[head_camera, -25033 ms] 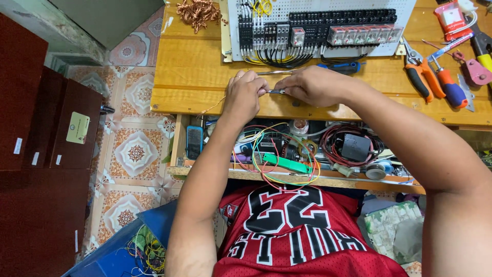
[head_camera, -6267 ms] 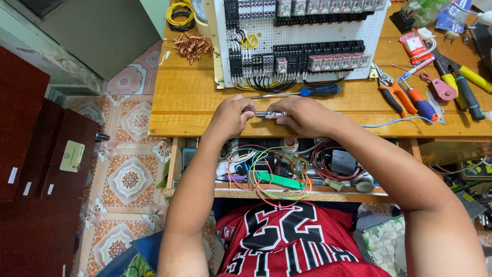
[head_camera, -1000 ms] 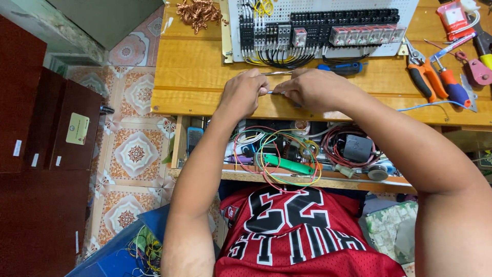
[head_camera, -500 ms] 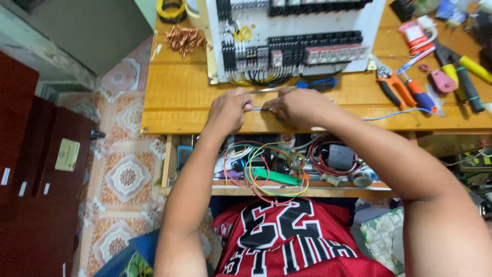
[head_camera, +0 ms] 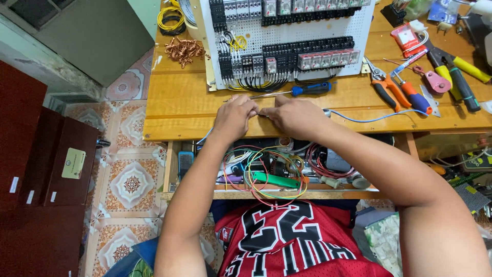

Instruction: Stripping insulation from electrical wires at a workbench with an electrical panel

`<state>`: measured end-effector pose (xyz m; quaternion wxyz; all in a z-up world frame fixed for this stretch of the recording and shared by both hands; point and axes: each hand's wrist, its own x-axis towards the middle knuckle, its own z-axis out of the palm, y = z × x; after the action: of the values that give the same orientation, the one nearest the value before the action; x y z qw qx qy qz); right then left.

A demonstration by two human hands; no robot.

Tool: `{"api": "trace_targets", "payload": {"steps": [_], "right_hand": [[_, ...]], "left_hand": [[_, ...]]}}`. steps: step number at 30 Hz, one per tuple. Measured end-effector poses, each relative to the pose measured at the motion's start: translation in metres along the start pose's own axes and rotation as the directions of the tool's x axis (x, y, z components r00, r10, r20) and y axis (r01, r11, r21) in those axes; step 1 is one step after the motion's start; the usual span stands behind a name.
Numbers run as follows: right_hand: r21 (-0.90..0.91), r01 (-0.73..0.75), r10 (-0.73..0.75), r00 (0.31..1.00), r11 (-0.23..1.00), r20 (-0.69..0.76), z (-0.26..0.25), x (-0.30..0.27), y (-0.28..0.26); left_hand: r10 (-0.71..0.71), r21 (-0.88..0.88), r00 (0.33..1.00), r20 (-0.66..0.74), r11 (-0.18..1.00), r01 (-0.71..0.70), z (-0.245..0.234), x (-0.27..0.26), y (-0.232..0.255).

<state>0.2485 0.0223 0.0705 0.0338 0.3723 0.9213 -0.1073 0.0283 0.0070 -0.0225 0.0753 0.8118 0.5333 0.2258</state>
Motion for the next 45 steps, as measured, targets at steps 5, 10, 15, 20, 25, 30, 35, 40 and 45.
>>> {"api": "trace_targets", "payload": {"steps": [5,10,15,20,25,30,35,40,45], "right_hand": [[-0.224,-0.006,-0.018,0.994,0.975,-0.108,0.032,-0.006,-0.001],[-0.293,-0.032,0.001,0.995,0.956,-0.104,0.033,-0.011,-0.009],[-0.301,-0.042,0.004,0.992,0.953,-0.124,0.034,-0.013,-0.009],[-0.260,-0.062,0.033,0.993,0.964,-0.116,0.018,-0.018,-0.013],[-0.161,0.001,-0.025,0.988,0.987,-0.150,0.033,-0.011,0.013],[0.004,0.039,-0.037,0.981,0.999,-0.190,0.030,-0.014,0.018],[0.133,0.065,-0.037,0.979,0.989,-0.202,0.029,-0.010,0.042],[0.022,0.001,0.003,0.985,1.000,-0.174,0.029,-0.009,0.087],[-0.158,0.046,-0.087,0.962,0.986,-0.258,0.033,-0.011,0.097]], "left_hand": [[-0.015,0.049,1.000,-0.001,0.999,0.016,0.009,0.002,-0.004],[-0.033,0.064,0.999,0.007,0.997,0.032,0.009,0.001,-0.004],[-0.035,0.036,0.999,0.024,0.999,0.034,0.008,0.003,-0.003],[-0.053,0.037,0.998,0.029,0.998,0.052,0.008,0.003,-0.003],[-0.031,0.006,0.999,0.031,1.000,0.031,0.001,0.003,0.001],[-0.029,0.014,1.000,0.004,0.999,0.029,0.005,0.001,-0.002],[-0.019,-0.066,1.000,0.015,0.998,0.020,0.000,-0.001,-0.006],[-0.071,-0.154,0.997,0.030,0.985,0.075,-0.008,-0.008,-0.015],[-0.082,-0.064,0.996,0.024,0.994,0.084,-0.012,-0.010,-0.012]]}}
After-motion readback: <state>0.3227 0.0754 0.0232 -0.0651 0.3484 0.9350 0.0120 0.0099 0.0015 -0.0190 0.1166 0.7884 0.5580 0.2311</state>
